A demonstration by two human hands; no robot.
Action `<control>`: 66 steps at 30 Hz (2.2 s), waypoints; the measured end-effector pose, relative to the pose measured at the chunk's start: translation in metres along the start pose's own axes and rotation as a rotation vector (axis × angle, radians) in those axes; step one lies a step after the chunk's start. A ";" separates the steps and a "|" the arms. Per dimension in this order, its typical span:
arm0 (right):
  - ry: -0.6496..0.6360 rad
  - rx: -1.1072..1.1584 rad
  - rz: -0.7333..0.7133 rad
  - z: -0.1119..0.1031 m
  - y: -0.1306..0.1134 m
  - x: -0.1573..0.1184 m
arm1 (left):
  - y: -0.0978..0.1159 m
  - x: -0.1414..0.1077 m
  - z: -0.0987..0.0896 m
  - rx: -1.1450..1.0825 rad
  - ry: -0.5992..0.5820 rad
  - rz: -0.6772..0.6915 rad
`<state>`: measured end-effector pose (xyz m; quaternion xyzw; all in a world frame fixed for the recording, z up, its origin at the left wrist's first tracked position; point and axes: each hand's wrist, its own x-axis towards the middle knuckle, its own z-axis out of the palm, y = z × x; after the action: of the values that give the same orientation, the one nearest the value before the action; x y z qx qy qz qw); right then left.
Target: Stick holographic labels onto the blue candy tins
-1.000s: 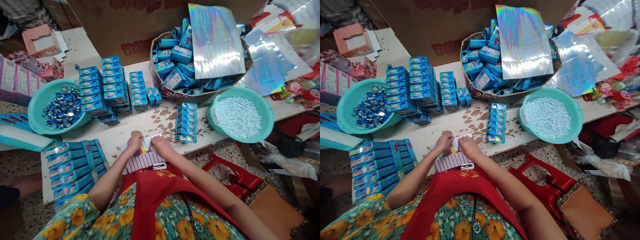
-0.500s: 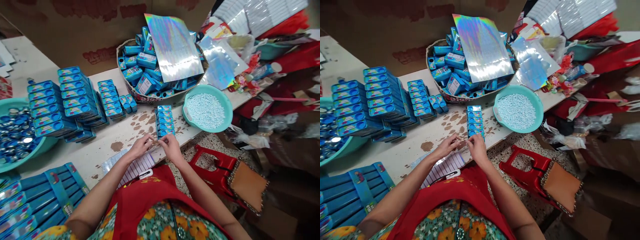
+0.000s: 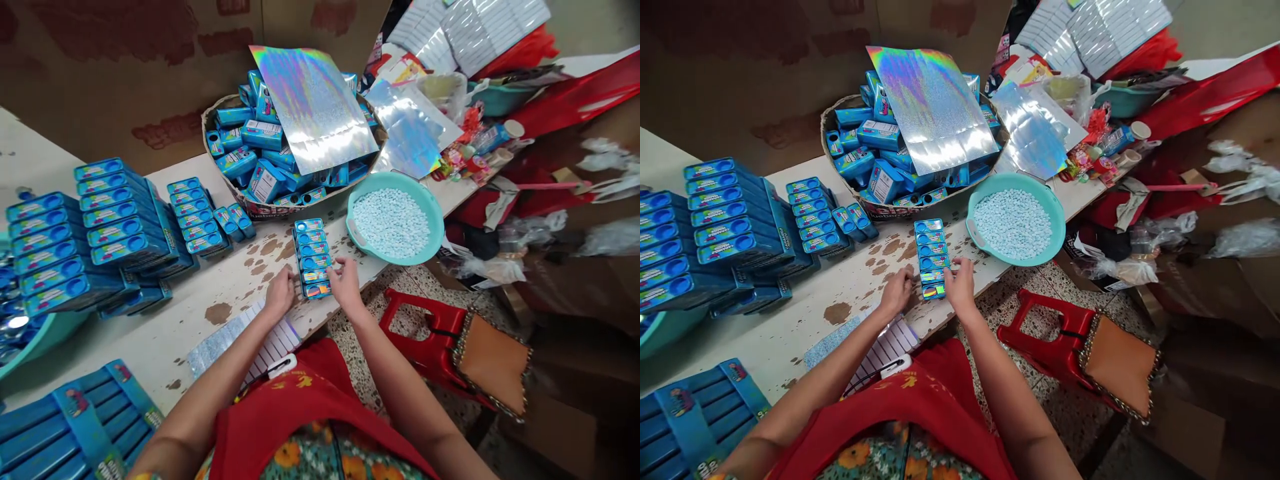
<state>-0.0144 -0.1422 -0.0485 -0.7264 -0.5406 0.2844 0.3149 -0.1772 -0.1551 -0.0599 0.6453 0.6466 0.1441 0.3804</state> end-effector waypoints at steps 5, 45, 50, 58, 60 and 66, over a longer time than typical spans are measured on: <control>0.038 -0.024 0.010 0.003 0.003 -0.004 | 0.012 -0.031 0.015 0.208 -0.047 0.116; -0.912 -0.417 -1.028 0.102 -0.077 -0.119 | -0.135 -0.130 -0.078 -0.012 -0.010 -0.427; -0.838 -0.204 -0.582 0.070 -0.096 -0.097 | -0.113 -0.128 -0.084 -0.049 0.188 -0.350; -0.597 0.131 -0.141 0.019 -0.079 -0.060 | -0.040 -0.084 -0.076 -0.565 -0.365 -0.049; -0.436 0.082 -0.121 0.012 -0.068 -0.050 | -0.026 -0.063 -0.072 -0.526 -0.386 -0.027; -0.085 -0.096 -0.141 -0.001 -0.043 -0.001 | 0.009 0.009 -0.064 -0.416 -0.235 0.183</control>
<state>-0.0396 -0.1340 -0.0149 -0.6883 -0.6162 0.2659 0.2756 -0.2129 -0.1255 -0.0138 0.6214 0.4932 0.2318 0.5629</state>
